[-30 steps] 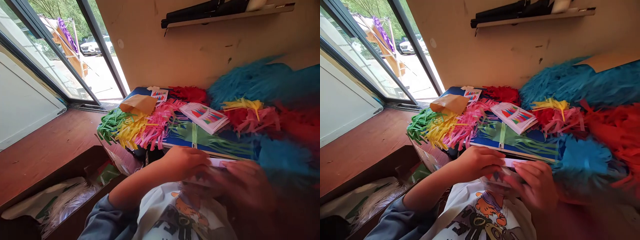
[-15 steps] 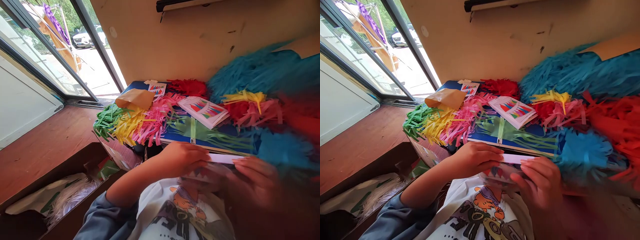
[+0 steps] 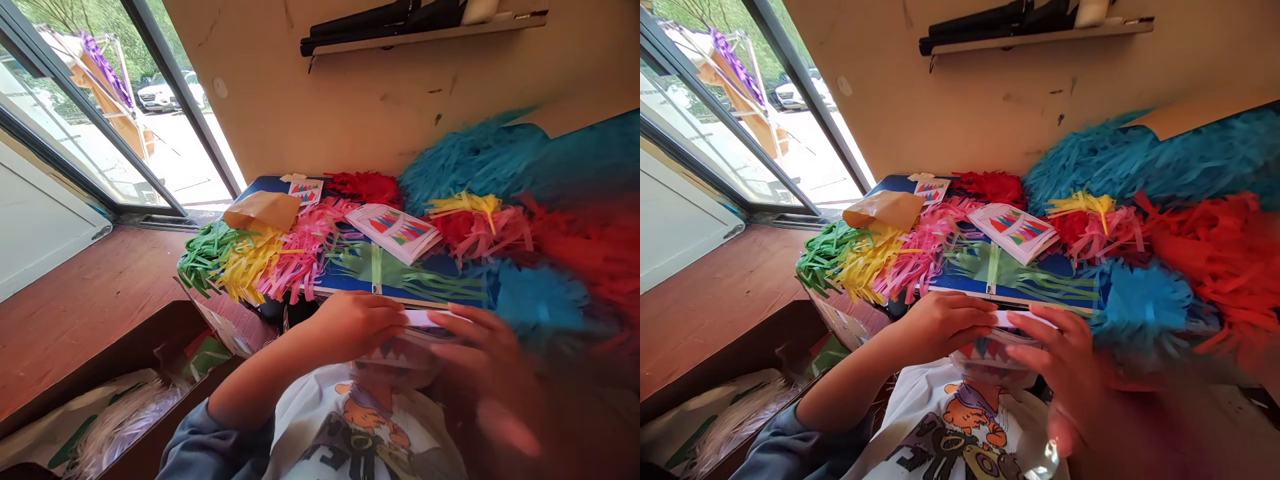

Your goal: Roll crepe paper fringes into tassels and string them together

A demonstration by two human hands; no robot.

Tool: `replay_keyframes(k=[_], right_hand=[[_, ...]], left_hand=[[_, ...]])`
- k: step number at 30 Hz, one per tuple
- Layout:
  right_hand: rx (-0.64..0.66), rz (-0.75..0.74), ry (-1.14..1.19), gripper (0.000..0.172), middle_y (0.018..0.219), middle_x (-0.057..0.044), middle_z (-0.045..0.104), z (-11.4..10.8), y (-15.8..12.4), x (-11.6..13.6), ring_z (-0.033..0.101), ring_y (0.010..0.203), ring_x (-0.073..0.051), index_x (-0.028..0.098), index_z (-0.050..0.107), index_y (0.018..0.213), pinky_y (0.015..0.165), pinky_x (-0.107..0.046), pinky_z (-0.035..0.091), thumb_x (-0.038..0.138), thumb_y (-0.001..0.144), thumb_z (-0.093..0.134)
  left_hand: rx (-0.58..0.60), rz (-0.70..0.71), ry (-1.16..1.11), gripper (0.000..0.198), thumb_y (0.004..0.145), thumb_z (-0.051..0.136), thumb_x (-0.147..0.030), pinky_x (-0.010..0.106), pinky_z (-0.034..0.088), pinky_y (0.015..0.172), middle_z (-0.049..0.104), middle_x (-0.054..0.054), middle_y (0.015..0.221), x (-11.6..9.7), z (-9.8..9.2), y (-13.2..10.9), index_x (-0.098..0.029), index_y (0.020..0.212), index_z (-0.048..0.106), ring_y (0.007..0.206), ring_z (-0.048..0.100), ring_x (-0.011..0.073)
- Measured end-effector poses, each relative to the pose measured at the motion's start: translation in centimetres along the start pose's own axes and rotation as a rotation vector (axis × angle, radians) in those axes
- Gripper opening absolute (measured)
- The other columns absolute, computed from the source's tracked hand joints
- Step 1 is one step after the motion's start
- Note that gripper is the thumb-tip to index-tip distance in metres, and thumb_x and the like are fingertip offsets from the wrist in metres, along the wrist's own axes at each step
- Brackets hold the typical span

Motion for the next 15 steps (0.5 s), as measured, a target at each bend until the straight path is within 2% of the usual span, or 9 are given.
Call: replay_keyframes(k=[2,4,9,12,15], right_hand=[[0.035,-0.058,-0.040,0.069,0.101,0.000,0.064,0.4,-0.1,0.1,0.053,0.101,-0.022,0.031,0.054,0.111,0.093,-0.039,0.030,0.068,0.084,0.004],[0.030,-0.025,-0.101,0.074,0.091,-0.001,0.065,0.7,-0.6,-0.5,0.054,0.094,-0.022,0.030,0.051,0.118,0.094,-0.039,0.027,0.074,0.080,0.005],[0.006,0.101,-0.124,0.082,0.081,-0.002,0.064,0.7,-1.2,-1.4,0.056,0.081,-0.022,0.028,0.056,0.107,0.089,-0.040,0.030,0.079,0.074,0.001],[0.037,0.187,-0.183,0.075,0.087,-0.005,0.063,0.3,-0.4,-1.3,0.054,0.087,-0.026,0.025,0.048,0.120,0.092,-0.044,0.028,0.075,0.078,0.011],[0.080,0.189,-0.257,0.065,0.090,-0.006,0.061,-0.1,0.4,-0.5,0.051,0.090,-0.027,0.023,0.040,0.128,0.093,-0.046,0.026,0.066,0.083,0.021]], left_hand=[[-0.003,0.000,-0.010,0.026,0.092,0.041,-0.028,0.022,0.048,0.085,0.066,0.003,0.110,-0.1,-0.1,0.0,-0.018,0.103,0.062,0.098,0.062,0.0126],[0.002,-0.001,-0.020,0.025,0.092,0.041,-0.028,0.021,0.048,0.086,0.066,0.002,0.110,-0.1,-0.1,0.0,-0.019,0.102,0.062,0.098,0.062,0.0126],[0.013,-0.015,-0.009,0.025,0.092,0.042,-0.029,0.021,0.047,0.086,0.066,0.001,0.111,0.0,0.2,0.0,-0.019,0.101,0.063,0.099,0.061,0.0127],[0.008,-0.021,0.015,0.026,0.092,0.042,-0.029,0.022,0.048,0.085,0.066,0.002,0.110,0.0,0.3,0.1,-0.019,0.102,0.063,0.098,0.062,0.0133],[-0.006,-0.021,0.013,0.024,0.091,0.042,-0.029,0.022,0.048,0.083,0.066,0.002,0.109,0.0,0.2,0.1,-0.019,0.101,0.063,0.095,0.063,0.0132]])
Point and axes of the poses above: each hand's wrist, its own y-axis towards the middle knuckle, its own z-axis out of the palm, x = y × z, the point moved 9 cm from there along y, towards the middle knuckle
